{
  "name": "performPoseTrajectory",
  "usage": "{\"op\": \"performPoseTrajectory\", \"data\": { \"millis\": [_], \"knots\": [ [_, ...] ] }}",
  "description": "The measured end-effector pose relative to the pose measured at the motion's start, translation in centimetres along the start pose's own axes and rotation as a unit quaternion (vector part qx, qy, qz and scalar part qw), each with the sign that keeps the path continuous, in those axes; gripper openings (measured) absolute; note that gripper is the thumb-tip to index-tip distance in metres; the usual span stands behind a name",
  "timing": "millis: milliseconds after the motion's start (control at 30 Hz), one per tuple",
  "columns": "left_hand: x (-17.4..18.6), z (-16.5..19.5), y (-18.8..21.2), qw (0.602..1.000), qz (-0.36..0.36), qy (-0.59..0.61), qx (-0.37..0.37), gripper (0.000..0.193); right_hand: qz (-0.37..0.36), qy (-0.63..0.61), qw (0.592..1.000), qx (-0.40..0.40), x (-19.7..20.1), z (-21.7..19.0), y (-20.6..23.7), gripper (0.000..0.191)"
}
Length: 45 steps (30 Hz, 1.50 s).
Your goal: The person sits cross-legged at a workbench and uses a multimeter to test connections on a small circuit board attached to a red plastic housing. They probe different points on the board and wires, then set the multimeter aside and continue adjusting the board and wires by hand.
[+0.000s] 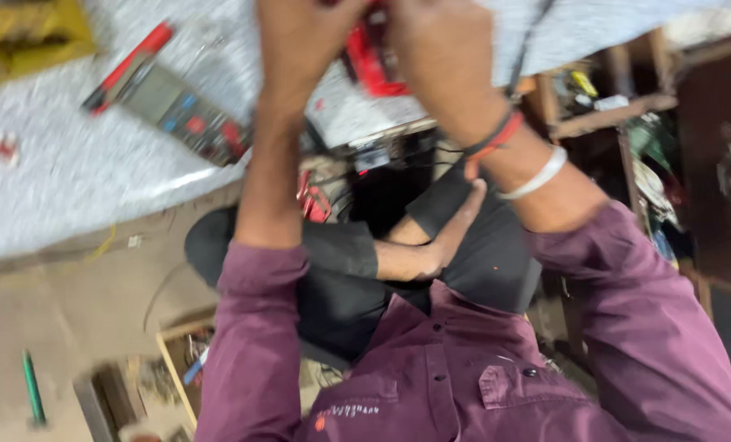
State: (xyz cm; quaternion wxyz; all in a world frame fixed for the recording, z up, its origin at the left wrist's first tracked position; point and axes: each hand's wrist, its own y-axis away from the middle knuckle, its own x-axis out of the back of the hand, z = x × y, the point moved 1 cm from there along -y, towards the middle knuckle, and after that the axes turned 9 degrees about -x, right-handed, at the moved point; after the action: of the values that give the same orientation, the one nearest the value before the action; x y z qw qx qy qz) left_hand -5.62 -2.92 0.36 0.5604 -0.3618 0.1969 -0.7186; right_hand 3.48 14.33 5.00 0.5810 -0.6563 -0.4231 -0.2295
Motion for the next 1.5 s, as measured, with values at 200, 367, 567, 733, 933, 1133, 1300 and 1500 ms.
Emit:
{"op": "performPoseTrajectory", "data": {
  "millis": [200,367,567,733,933,1133,1300,1500],
  "knots": [
    [-0.4,1.0,-1.0,0.994,-0.057,-0.072,-0.051,0.02,0.014,0.04,0.999,-0.014,-0.8,0.6,0.5,0.008],
    [-0.8,2.5,-0.9,0.987,-0.092,-0.126,-0.042,0.014,0.0,0.095,0.993,-0.065,1.3,-0.1,0.7,0.021],
    [-1.4,3.4,-0.1,0.995,-0.043,-0.074,0.043,0.025,0.026,0.013,0.996,-0.088,3.3,0.3,2.9,0.018],
    [-1.8,3.7,-0.4,0.99,-0.091,-0.053,0.091,0.026,0.102,-0.007,0.99,-0.096,2.4,1.5,3.2,0.02],
    [-3.1,5.4,-0.3,0.986,-0.109,-0.043,0.123,0.018,0.025,-0.067,0.995,-0.07,2.7,4.3,3.7,0.015],
    [-4.8,9.6,0.6,0.965,-0.103,0.056,0.234,0.048,0.077,-0.134,0.988,-0.007,3.9,8.9,3.6,0.021],
    [-6.4,10.6,2.2,0.96,-0.04,0.138,0.239,0.047,0.018,-0.128,0.991,0.029,3.8,11.1,2.2,0.007],
    [-7.2,7.8,4.0,0.969,-0.071,0.133,0.195,0.038,-0.005,-0.181,0.983,0.024,4.6,13.2,2.5,0.013]
  ]
}}
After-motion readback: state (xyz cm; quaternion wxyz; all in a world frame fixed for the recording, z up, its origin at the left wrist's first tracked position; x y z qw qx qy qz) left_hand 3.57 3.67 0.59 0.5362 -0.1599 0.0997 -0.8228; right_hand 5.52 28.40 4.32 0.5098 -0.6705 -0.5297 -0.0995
